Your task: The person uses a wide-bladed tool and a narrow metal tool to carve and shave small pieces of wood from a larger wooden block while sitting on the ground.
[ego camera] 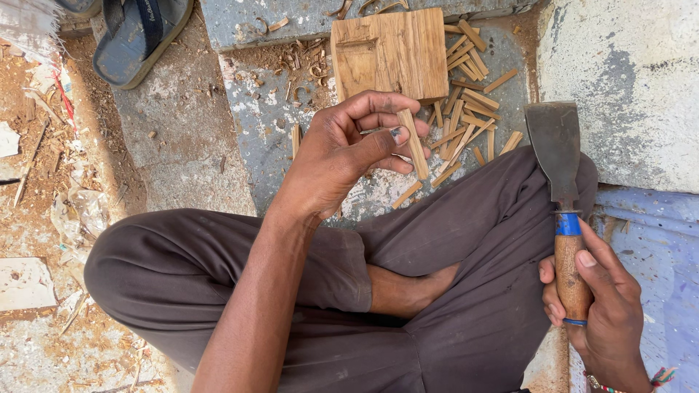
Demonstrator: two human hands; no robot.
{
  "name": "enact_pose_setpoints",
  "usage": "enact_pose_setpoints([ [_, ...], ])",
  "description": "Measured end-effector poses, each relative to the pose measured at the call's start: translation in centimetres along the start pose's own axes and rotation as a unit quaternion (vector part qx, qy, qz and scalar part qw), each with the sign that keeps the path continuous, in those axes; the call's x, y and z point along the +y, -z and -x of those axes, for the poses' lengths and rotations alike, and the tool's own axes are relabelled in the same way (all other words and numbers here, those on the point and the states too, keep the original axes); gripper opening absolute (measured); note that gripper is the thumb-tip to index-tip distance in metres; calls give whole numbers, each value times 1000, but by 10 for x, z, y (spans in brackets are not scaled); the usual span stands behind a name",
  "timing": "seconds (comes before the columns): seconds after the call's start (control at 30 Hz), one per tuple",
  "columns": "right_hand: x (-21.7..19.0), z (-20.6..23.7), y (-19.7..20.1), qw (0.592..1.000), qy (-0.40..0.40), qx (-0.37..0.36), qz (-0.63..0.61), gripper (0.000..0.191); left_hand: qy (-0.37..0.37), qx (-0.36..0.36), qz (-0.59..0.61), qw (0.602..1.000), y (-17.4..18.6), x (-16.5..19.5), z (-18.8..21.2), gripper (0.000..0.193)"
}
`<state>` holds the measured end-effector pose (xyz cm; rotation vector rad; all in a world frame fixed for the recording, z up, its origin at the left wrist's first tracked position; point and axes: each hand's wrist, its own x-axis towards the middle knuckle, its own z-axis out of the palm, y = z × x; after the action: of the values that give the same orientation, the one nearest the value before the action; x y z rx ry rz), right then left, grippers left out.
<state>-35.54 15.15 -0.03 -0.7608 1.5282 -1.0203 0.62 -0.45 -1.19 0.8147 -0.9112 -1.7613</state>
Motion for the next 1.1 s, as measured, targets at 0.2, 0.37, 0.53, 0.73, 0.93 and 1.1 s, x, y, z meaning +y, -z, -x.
enact_pose_setpoints([
  [0.2,-4,-3,2,1000,-3,2,0,60,-35,2,-34,999,2,-9,-3,30],
  [0.37,-5,-6,3,1000,-3,3,0,60,-149,124,-281,940,11,-23,-15,22],
  [0.53,-10,-7,-5,1000,-7,11,10,60,-280,281,-429,811,30,-36,-46,22],
  [0.73,-12,8,-5,999,3,22,29,60,-246,323,-525,748,40,-57,-35,16],
  [0.93,-6,2,3,1000,9,7,4,60,-194,299,-517,778,41,-74,-41,15],
  [1.1,-3,5,2,1000,12,0,-7,60,-169,319,-510,781,48,-76,-36,10],
])
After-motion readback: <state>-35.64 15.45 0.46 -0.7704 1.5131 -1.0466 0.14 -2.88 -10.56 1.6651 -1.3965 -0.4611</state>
